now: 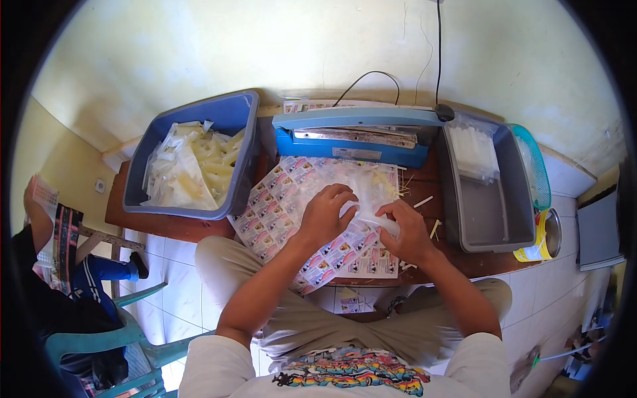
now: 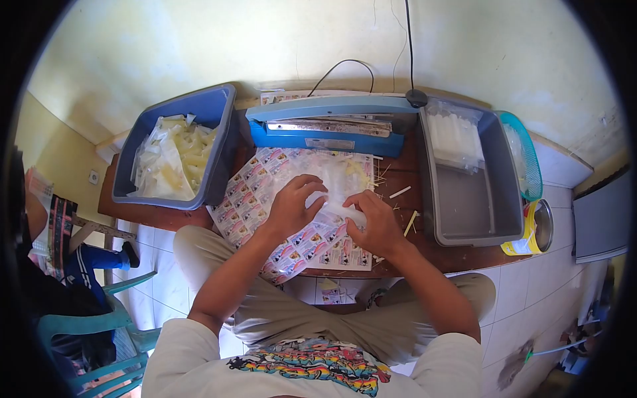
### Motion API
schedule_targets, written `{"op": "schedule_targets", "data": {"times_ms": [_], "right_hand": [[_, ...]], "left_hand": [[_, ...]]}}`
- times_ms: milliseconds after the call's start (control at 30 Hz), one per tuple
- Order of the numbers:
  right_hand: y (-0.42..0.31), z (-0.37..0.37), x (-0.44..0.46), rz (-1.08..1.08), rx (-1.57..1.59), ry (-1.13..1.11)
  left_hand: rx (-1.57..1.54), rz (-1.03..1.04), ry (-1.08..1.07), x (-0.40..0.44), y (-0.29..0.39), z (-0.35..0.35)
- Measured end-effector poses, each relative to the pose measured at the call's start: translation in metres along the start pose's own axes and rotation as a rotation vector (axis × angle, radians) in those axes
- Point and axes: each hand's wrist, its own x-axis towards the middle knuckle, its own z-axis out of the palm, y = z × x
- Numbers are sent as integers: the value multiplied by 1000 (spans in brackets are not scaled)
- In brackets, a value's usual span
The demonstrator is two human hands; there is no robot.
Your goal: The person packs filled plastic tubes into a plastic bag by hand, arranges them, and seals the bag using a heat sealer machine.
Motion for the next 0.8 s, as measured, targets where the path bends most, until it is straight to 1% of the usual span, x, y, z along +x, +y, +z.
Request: {"op": "schedule_targets", "data": {"times_ms": [133, 200, 233, 300, 333, 400, 433, 500, 533, 600, 633, 700, 800], "right_hand": [[5, 3, -1, -80, -127, -74], [14, 12, -1, -128, -269, 60], [17, 15, -1, -125, -270, 63], [21, 20, 1, -32, -306, 179], [22, 21, 2, -29, -307, 184], [23, 22, 5, 71, -349, 193], [25, 24, 6, 76, -351, 196], [28, 28, 9, 171, -349, 178], [28, 30, 11, 173, -351, 179], [28, 34, 13, 239, -262, 154], [32, 37, 13, 238, -261, 155], [38, 42, 12, 100, -154, 167], [34, 44, 9, 61, -126, 151]], "left_hand": [[-22, -54, 57, 5, 2, 2], [-67, -33, 83, 5, 1, 3], [-67, -30, 79, 4, 0, 3], [-91, 61, 58, 4, 1, 2], [-92, 66, 55, 4, 2, 3], [-96, 75, 43, 0, 1, 7], [-98, 79, 39, -2, 0, 9], [-93, 99, 40, -4, -1, 12], [-95, 101, 39, -5, -2, 14], [-78, 98, 11, -7, -4, 16], [-77, 98, 12, -8, -4, 16], [-21, 59, 32, -10, -4, 17], [41, -1, 25, -11, -8, 16]]}}
